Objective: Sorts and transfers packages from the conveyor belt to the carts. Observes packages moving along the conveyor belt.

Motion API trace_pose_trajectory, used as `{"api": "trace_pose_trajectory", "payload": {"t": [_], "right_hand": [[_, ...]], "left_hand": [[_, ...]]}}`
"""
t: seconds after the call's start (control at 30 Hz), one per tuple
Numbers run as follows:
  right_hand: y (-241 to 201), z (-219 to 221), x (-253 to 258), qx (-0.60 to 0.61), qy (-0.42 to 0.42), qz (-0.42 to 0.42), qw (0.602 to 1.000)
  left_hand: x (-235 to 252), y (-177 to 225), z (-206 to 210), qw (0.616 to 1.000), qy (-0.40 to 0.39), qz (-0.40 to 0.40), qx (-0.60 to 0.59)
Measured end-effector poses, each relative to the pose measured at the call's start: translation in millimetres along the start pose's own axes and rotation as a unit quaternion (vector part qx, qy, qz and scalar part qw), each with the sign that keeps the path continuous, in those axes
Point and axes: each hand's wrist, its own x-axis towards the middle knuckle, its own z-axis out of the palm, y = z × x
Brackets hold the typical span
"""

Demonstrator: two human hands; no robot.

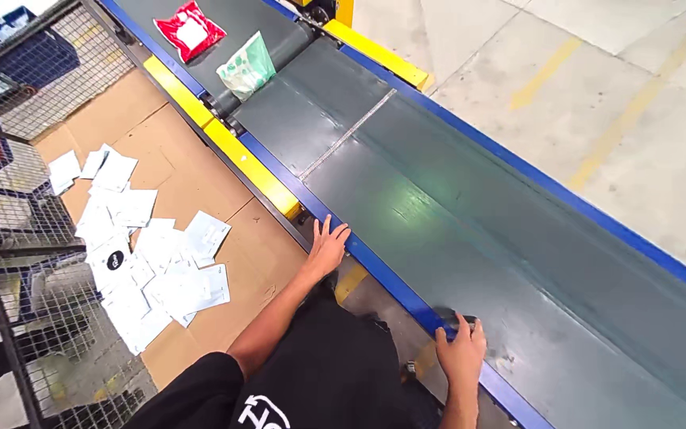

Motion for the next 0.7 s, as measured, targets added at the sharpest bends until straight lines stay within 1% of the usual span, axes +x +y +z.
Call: {"api": "trace_pose_trajectory", "payload": {"t": [0.07,0.17,0.3,0.4,0.53,0.63,0.7], "right_hand": [[-12,3,5,0.001,-0.007,-0.021,1.000],[-23,2,12,-0.002,-0.024,-0.046,0.999],[-20,-8,32,-0.007,-0.037,-0.081,0.996],[-15,-14,58,-0.009,-0.047,-0.119,0.992],[-21,-21,88,0.023,-0.072,-0.167,0.983],[-24,-20,102,0.047,-0.082,-0.227,0.969],[-25,-19,106,0.046,-0.087,-0.251,0.963]], "left_hand": [[2,2,1,1.000,-0.010,-0.003,-0.026],[8,-4,-2,0.998,-0.025,-0.041,-0.045],[9,-15,-8,0.992,-0.037,-0.103,-0.058],[1,-15,-10,0.989,-0.033,-0.132,-0.061],[-15,-1,-7,0.983,-0.047,-0.160,-0.082],[-23,20,2,0.979,-0.046,-0.173,-0.094],[-23,36,6,0.979,-0.034,-0.173,-0.105]]}}
